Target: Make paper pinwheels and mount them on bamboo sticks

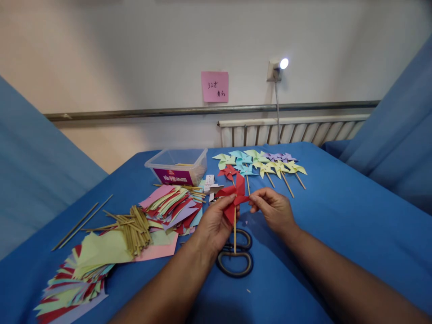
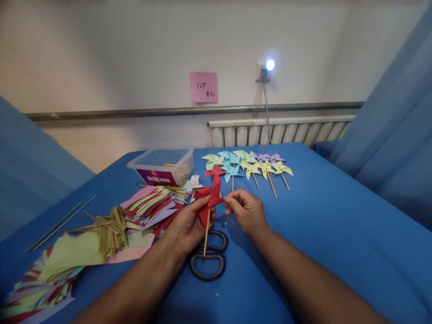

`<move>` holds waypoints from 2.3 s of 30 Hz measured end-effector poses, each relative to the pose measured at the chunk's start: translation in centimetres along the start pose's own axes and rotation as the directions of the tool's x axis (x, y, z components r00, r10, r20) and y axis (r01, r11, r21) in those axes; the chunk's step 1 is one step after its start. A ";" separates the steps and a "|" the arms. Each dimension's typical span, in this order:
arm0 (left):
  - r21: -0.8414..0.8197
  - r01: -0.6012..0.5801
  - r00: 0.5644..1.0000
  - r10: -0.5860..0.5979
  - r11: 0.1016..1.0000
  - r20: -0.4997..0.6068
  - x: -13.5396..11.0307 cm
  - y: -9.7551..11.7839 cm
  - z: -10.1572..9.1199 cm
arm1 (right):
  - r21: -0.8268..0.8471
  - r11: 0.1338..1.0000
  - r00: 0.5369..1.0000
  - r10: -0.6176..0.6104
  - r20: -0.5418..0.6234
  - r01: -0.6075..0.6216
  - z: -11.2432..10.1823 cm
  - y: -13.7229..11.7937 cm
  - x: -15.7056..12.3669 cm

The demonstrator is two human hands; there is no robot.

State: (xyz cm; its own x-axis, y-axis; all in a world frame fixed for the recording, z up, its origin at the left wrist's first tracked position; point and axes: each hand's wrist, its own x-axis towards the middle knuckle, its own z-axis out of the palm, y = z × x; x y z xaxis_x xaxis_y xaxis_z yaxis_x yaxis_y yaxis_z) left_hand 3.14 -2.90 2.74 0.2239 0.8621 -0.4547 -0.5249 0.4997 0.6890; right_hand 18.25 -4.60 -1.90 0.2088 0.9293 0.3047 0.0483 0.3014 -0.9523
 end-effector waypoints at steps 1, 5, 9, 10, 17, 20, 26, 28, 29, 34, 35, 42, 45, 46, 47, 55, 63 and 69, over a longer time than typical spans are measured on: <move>-0.001 -0.009 1.000 0.009 1.000 0.004 0.0 0.0 0.0 | 0.009 1.000 1.000 0.004 0.008 -0.004 0.0 0.0 0.1; -0.004 -0.056 0.998 0.056 0.998 -0.001 0.2 0.0 -0.1 | 0.090 0.995 0.999 0.032 0.020 -0.034 0.3 0.0 0.0; -0.032 -0.079 0.997 0.078 0.996 -0.010 0.3 -0.1 -0.2 | 0.212 0.973 0.995 0.080 0.062 -0.092 1.0 0.1 -0.3; -0.041 -0.076 0.997 0.076 0.996 -0.004 0.3 -0.1 -0.2 | 0.230 0.968 0.993 0.087 0.083 -0.104 1.2 0.2 -0.4; -0.095 -0.026 0.999 0.029 0.995 0.028 -0.3 -1.2 0.4 | 0.226 0.967 0.991 0.097 0.095 -0.116 1.5 0.8 -0.6; -0.102 0.010 0.999 -0.005 0.995 0.049 -0.4 -1.5 0.5 | 0.240 0.965 0.992 0.094 0.080 -0.110 1.6 0.6 -0.4; -0.117 0.017 0.998 -0.010 0.993 0.066 -0.4 -1.0 0.3 | 0.263 0.953 0.986 0.124 0.109 -0.149 1.2 -0.1 -0.4; -0.121 0.006 0.998 0.001 0.993 0.056 -0.4 -0.7 0.3 | 0.273 0.949 0.986 0.130 0.108 -0.155 1.1 -0.3 -0.4; -0.115 0.003 0.998 0.004 0.993 0.059 -0.4 -0.5 0.2 | 0.275 0.949 0.986 0.134 0.102 -0.157 1.1 -0.4 -0.4; -0.082 0.031 0.997 -0.025 0.996 0.074 -0.1 -0.6 0.0 | 0.240 0.959 0.988 0.140 0.065 -0.151 1.0 -0.1 -0.2; -0.083 0.039 0.997 -0.033 0.996 0.072 -0.1 -0.7 0.0 | 0.237 0.960 0.988 0.137 0.066 -0.149 0.9 0.1 -0.1; -0.066 -0.014 1.000 0.015 0.998 0.022 0.1 -0.5 -0.2 | 0.277 0.953 0.991 0.110 0.071 -0.125 0.3 0.5 0.2; -0.033 -0.067 0.998 0.067 0.997 0.004 0.2 -0.3 -0.2 | 0.273 0.952 0.990 0.125 0.071 -0.140 -0.1 0.8 0.3; -0.017 -0.088 0.996 0.088 0.996 0.005 0.3 -0.3 -0.3 | 0.277 0.947 0.986 0.144 0.078 -0.160 -0.2 1.0 0.3; 0.001 -0.111 0.994 0.111 0.994 0.010 0.4 -0.4 -0.3 | 0.284 0.941 0.982 0.169 0.080 -0.185 -0.3 1.1 0.4; 0.291 -0.363 0.924 0.382 0.885 -0.007 0.8 -0.6 -0.7 | 0.295 0.939 0.984 0.173 0.031 -0.175 0.0 0.5 0.3; 0.213 -0.224 0.975 0.219 0.951 0.050 0.1 -0.7 -0.2 | 0.329 0.924 0.980 0.178 0.090 -0.198 0.5 0.0 0.1; 0.158 -0.042 0.999 0.037 0.987 0.035 0.0 0.0 0.0 | 0.419 0.872 0.967 0.225 0.117 -0.254 0.2 0.6 0.5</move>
State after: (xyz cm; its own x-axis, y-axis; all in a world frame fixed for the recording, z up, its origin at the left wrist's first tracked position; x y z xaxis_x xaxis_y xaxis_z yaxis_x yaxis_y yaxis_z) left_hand 3.14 -2.91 2.78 0.2328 0.8825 -0.4086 -0.3976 0.4698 0.7882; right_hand 18.21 -3.97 -2.28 0.0985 0.9917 0.0821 -0.4201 0.1162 -0.9000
